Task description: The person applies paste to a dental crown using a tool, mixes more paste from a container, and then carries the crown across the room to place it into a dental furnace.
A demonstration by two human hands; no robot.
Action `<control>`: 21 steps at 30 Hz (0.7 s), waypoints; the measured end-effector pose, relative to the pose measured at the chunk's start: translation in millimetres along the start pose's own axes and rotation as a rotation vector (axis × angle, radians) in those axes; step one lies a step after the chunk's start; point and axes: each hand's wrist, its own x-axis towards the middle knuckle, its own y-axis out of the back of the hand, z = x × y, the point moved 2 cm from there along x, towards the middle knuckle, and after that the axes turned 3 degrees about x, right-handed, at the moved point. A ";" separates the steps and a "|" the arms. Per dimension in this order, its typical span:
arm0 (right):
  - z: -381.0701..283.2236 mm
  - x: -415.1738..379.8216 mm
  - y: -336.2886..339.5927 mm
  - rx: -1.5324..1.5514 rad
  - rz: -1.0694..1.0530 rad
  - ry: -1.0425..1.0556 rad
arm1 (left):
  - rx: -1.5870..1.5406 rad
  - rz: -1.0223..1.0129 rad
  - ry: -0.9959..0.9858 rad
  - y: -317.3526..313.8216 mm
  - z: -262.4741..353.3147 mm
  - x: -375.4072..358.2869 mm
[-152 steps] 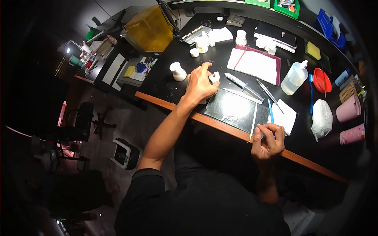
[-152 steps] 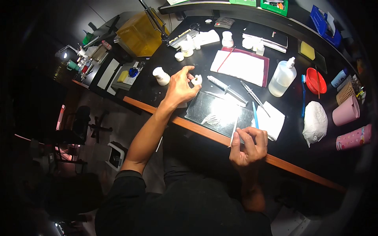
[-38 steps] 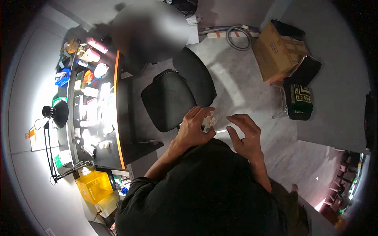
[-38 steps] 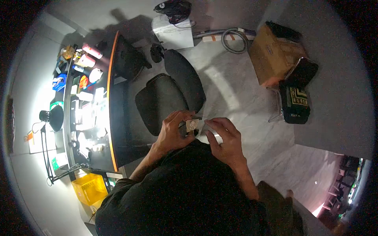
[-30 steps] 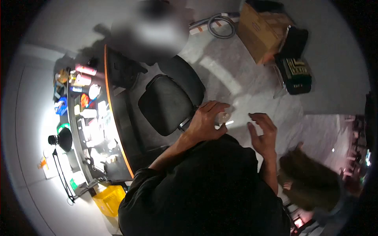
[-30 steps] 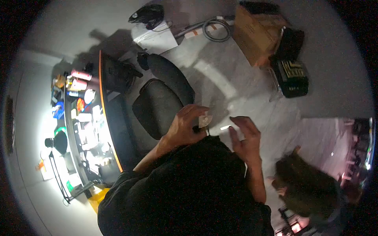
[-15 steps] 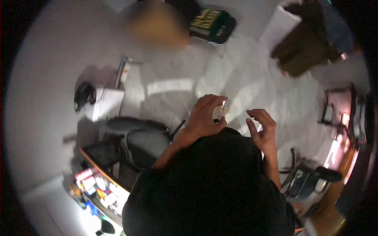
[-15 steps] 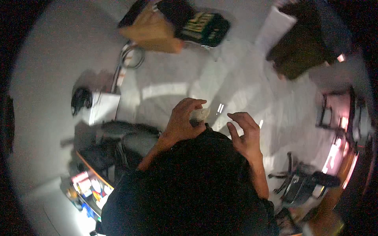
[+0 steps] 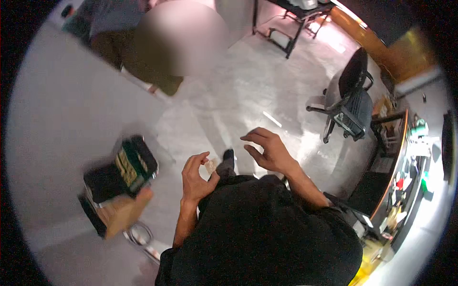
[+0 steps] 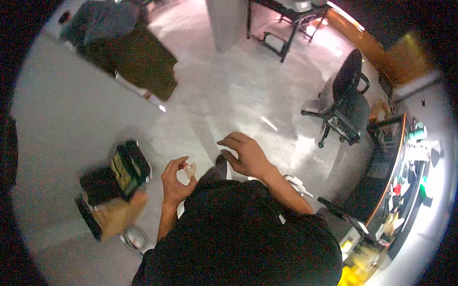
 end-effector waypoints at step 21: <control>229.7 35.9 292.3 -0.145 0.766 -0.562 | -0.273 -0.492 -0.577 -320.9 158.4 453.6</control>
